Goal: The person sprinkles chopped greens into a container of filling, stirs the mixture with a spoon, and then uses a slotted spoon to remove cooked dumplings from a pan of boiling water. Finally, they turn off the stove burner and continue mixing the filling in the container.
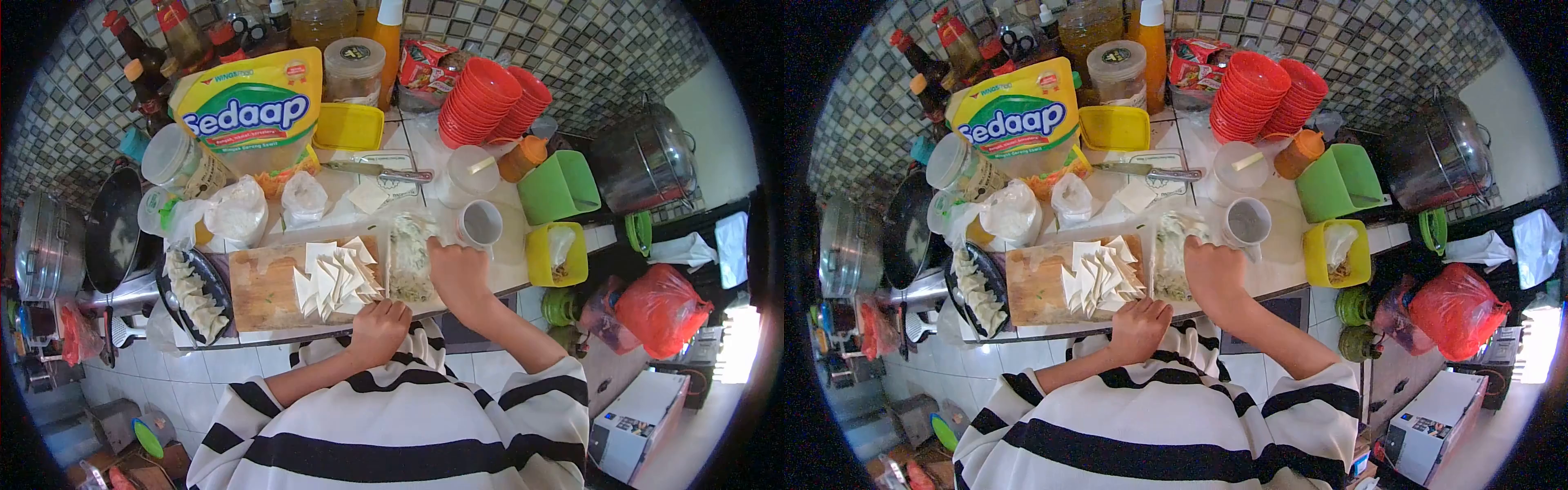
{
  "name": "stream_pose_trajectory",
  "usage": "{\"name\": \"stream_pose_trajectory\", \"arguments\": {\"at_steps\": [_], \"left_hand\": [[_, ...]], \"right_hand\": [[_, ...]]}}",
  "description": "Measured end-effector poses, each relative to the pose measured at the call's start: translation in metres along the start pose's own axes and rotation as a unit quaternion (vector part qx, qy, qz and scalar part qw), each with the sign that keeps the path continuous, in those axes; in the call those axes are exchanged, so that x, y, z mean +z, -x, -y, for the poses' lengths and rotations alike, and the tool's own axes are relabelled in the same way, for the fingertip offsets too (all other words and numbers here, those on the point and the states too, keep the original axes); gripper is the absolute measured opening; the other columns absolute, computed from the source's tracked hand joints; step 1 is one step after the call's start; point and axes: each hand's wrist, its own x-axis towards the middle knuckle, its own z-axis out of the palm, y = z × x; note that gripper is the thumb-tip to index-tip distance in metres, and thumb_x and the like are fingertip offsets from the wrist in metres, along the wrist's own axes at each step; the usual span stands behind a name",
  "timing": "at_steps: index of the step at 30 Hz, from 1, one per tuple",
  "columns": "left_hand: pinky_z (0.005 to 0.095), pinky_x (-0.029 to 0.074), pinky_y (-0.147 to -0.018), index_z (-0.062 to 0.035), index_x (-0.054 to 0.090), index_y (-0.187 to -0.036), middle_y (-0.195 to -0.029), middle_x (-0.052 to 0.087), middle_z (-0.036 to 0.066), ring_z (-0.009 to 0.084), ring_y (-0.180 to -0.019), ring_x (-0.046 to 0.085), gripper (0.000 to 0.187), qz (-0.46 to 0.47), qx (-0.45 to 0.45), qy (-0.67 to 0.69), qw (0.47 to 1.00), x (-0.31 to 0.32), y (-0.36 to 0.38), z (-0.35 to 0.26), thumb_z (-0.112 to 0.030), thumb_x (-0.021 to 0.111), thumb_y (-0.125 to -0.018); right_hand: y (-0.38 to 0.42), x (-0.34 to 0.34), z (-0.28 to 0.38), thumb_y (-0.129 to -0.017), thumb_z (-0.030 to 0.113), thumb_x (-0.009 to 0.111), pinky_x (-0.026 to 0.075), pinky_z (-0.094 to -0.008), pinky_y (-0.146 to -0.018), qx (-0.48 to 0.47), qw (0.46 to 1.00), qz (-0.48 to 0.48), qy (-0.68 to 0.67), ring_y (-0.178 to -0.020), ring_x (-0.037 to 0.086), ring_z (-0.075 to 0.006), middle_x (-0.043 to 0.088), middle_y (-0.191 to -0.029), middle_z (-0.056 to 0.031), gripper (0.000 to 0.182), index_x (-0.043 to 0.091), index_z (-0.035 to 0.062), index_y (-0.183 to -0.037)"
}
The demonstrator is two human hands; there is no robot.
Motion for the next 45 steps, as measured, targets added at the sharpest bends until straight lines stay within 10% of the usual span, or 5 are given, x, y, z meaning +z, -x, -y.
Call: {"name": "stream_pose_trajectory", "arguments": {"at_steps": [32,45], "left_hand": [[0.0277,0.041,-0.052,-0.0089,0.053,-0.066,-0.067,0.049,0.001,0.0141,-0.061,0.052,0.009,-0.029,-0.042,-0.02,0.998,0.008,0.003,-0.005,-0.013,0.057,-0.06],[0.0202,0.043,-0.045,-0.0012,0.061,-0.097,-0.089,0.053,0.002,0.0117,-0.073,0.05,0.034,-0.019,0.009,-0.036,0.999,-0.004,0.017,0.001,-0.013,0.057,-0.065]], "right_hand": [[0.054,-0.01,0.012,-0.068,0.011,0.056,0.044,-0.0289,-0.041,-0.124,0.991,0.043,0.039,-0.053,0.061,-0.0189,0.058,-0.059,-0.0057,0.033,0.054,0.0014,-0.1],[0.005,0.003,-0.014,-0.071,0.011,0.054,0.045,-0.0298,-0.045,-0.102,0.993,0.013,0.054,-0.054,0.062,-0.019,0.06,-0.06,-0.0053,0.031,0.056,0.0022,-0.1]]}}
